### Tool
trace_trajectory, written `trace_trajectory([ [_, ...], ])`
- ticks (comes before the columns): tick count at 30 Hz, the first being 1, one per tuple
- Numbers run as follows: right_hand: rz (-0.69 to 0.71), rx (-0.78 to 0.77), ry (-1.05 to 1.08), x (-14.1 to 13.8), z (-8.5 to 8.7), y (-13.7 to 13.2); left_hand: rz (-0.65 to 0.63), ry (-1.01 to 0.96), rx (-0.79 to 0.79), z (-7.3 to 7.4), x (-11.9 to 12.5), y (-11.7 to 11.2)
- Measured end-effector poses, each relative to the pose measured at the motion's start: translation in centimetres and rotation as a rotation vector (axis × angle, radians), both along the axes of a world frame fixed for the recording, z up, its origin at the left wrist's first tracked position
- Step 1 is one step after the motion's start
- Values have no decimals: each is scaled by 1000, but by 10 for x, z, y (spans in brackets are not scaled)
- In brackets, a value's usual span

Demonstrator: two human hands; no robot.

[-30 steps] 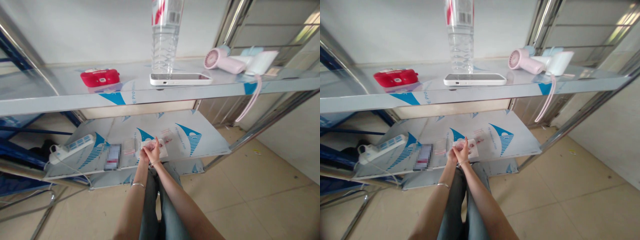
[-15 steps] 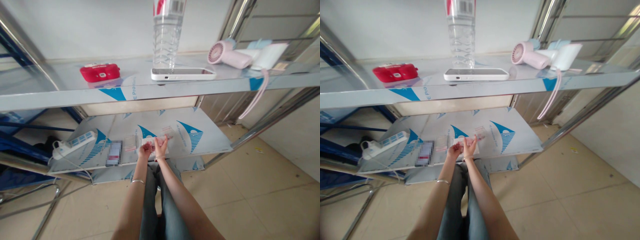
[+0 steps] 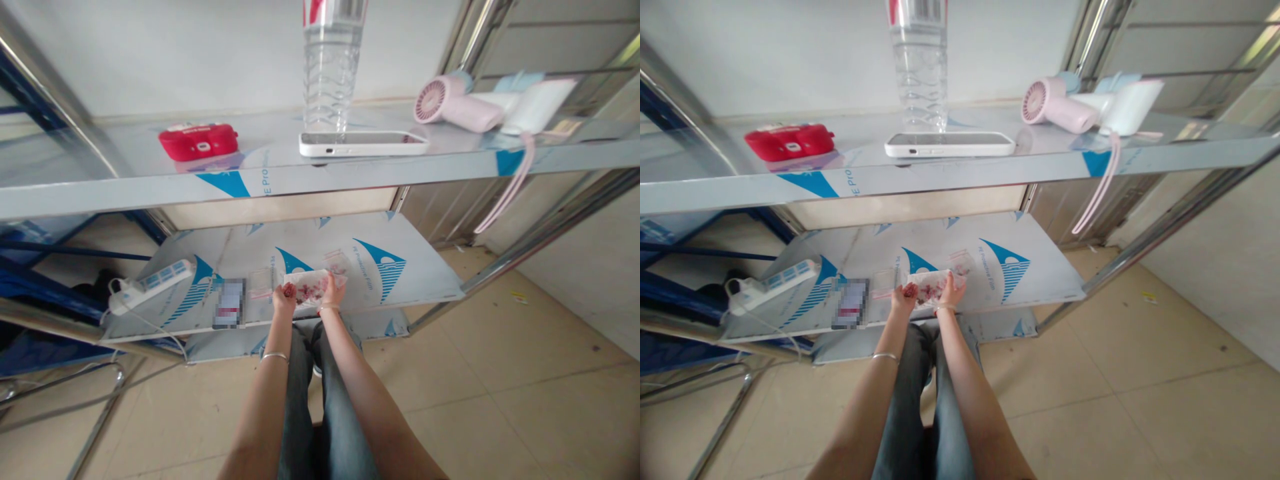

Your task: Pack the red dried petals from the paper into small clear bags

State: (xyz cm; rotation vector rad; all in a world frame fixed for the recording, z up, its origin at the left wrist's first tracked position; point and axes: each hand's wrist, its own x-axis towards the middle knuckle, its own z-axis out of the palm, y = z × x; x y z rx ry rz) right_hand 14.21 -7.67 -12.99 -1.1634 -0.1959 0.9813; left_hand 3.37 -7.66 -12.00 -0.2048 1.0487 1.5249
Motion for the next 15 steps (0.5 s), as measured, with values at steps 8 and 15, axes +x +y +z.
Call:
trace_trajectory([
  [8,-88,-22,40,2,-4,2,24,36,8,-1,-5,2],
  [15,-61,-15,12,3,-1,-1,33,96,60,-3,-7,6],
])
